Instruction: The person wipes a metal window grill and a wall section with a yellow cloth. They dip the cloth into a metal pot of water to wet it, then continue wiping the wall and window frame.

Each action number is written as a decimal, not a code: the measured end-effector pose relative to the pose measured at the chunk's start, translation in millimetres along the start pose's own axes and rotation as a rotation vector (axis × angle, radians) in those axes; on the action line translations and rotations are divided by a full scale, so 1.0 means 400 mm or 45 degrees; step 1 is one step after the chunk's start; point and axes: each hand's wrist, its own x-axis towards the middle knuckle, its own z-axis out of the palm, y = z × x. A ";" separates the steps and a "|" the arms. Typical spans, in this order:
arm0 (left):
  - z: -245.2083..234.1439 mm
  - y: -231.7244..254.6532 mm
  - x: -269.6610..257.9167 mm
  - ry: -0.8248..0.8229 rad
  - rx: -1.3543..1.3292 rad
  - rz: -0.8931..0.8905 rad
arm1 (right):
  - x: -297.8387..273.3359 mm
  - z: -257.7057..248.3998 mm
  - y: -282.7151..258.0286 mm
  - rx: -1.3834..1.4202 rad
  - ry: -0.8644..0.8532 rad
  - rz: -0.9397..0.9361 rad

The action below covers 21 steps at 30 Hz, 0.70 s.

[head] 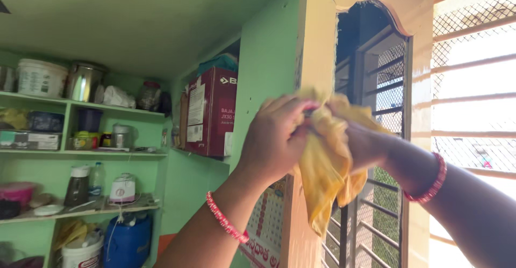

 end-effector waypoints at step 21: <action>0.040 0.213 -0.169 -0.228 -0.466 -0.517 | -0.273 -0.094 -0.127 -0.076 0.019 0.325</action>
